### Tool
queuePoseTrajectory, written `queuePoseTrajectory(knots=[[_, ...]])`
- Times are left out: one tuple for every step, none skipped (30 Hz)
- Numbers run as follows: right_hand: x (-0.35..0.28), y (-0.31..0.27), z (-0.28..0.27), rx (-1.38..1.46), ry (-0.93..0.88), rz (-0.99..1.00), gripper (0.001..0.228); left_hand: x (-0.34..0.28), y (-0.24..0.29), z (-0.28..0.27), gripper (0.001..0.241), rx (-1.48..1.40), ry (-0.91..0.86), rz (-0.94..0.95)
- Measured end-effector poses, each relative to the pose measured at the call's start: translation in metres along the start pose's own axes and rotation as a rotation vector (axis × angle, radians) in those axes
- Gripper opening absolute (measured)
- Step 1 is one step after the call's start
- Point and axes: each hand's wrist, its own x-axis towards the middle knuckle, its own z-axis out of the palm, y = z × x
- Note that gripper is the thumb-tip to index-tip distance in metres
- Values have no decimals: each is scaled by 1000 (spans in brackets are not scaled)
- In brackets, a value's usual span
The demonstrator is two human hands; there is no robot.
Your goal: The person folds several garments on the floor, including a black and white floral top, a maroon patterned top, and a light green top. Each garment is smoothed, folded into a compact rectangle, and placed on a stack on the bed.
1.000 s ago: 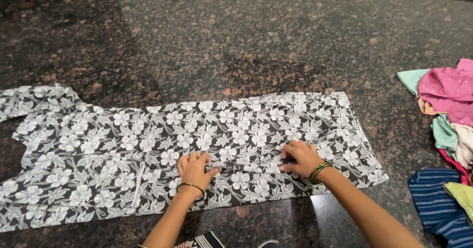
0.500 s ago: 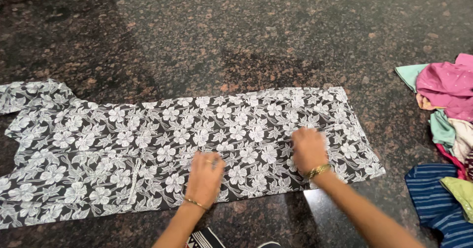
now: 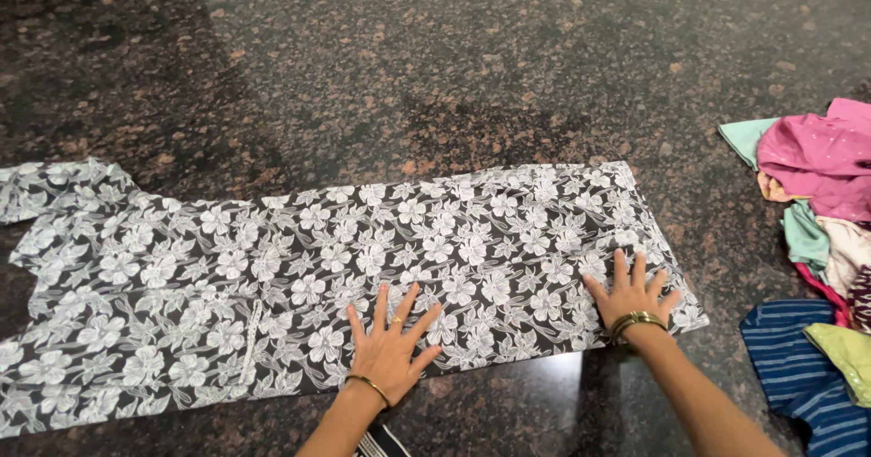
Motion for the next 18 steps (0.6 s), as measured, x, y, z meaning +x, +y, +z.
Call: queuePoseTrajectory(knots=[[4,-5,-1,-52,19,10,90,5,0,-3,59,-32,-175,-79],[6,-6,-3,-13,44,-100,88,12,2,-3,60,-69,-347,-157],[6,-9,-3,26,69,-210,86,21,3,-2,55,-93,-280,-122],[9,-12,-5,63,94,-316,84,33,2,0,50,-119,-214,-83],[13,-12,-7,83,82,-470,82,48,1,3,46,-145,-147,-46],[16,-12,-9,105,65,-625,79,62,1,7,45,-170,-90,38],[21,-12,-12,128,50,-779,76,76,1,12,43,-194,-33,121],[26,-10,-13,147,71,-630,74,87,1,17,42,-220,25,202],[36,-9,-16,165,94,-482,72,98,1,23,40,-216,-22,185],[47,-10,-17,181,115,-337,69,111,2,28,38,-214,-71,165],[58,-7,-19,134,203,-270,60,124,2,32,36,-210,-120,144],[68,-5,-19,91,288,-205,51,133,1,34,33,-204,-133,114],[76,-6,-16,46,372,-140,42,142,-1,35,29,-197,-147,84],[84,-11,-12,131,346,-339,36,151,-4,34,26,-190,-156,51],[91,-16,-7,218,319,-538,30,160,-9,32,28,-178,-164,43],[98,-20,-2,305,290,-742,25,166,-14,30,31,-166,-170,30],[111,-25,0,260,236,-656,26,171,-18,28,34,-154,-176,18],[125,-28,0,213,180,-566,27,173,-22,26,38,-172,-167,40]])
